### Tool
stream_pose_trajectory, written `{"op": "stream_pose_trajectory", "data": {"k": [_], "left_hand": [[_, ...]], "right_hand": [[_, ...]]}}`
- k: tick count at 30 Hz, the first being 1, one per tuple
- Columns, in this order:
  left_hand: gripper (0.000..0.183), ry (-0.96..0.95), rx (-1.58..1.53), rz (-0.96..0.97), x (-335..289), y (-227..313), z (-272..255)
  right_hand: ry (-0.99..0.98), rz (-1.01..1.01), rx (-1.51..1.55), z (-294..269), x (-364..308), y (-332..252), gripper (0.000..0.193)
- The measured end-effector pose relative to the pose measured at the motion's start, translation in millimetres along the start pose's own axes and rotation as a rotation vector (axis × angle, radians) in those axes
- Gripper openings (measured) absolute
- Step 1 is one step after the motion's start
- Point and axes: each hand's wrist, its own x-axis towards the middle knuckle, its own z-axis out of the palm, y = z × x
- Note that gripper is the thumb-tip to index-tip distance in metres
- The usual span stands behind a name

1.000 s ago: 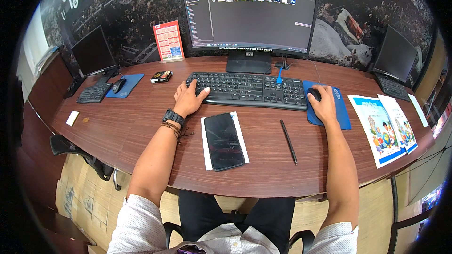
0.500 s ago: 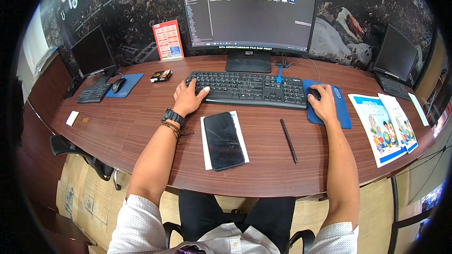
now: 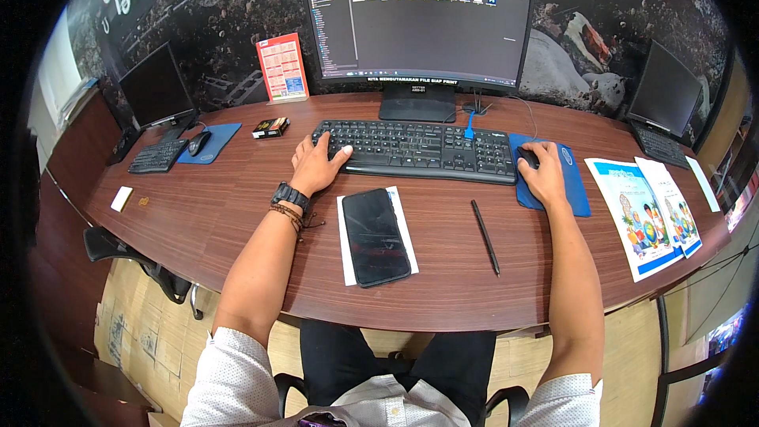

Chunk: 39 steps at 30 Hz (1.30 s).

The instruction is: Designing or editing graphics on a computer using a keyboard and mouse.

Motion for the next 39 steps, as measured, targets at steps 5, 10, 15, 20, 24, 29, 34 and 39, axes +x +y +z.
{"op": "stream_pose_trajectory", "data": {"k": [5,10,15,20,24,29,34,39], "left_hand": [[0.084,0.0,-0.005,0.004,-0.3,0.0,-1.0],[0.083,-0.009,0.007,-0.008,-0.2,1.4,-1.6],[0.083,-0.003,0.015,-0.007,-0.1,0.8,-1.0],[0.084,0.006,0.023,-0.004,0.4,0.5,-0.2],[0.084,0.001,0.013,-0.006,-0.2,1.4,-0.9],[0.084,0.0,0.01,-0.011,0.6,-0.4,-0.2],[0.084,0.012,0.01,-0.003,1.4,-1.7,2.0],[0.083,0.012,0.015,-0.001,0.6,-0.4,1.2]], "right_hand": [[-0.001,0.012,0.005,-0.2,-0.5,-1.8,0.034],[-0.005,0.013,-0.006,-0.2,-0.5,-0.7,0.035],[0.0,0.01,-0.003,0.4,-0.5,-0.9,0.034],[0.002,0.009,0.016,1.8,-0.1,2.3,0.034],[0.038,0.039,-0.042,2.2,-1.0,1.2,0.034],[0.047,0.056,-0.071,1.5,-1.6,-1.2,0.035],[0.037,0.051,-0.057,1.4,-1.4,-0.1,0.035],[0.024,0.047,-0.06,2.1,-0.9,1.8,0.036]]}}
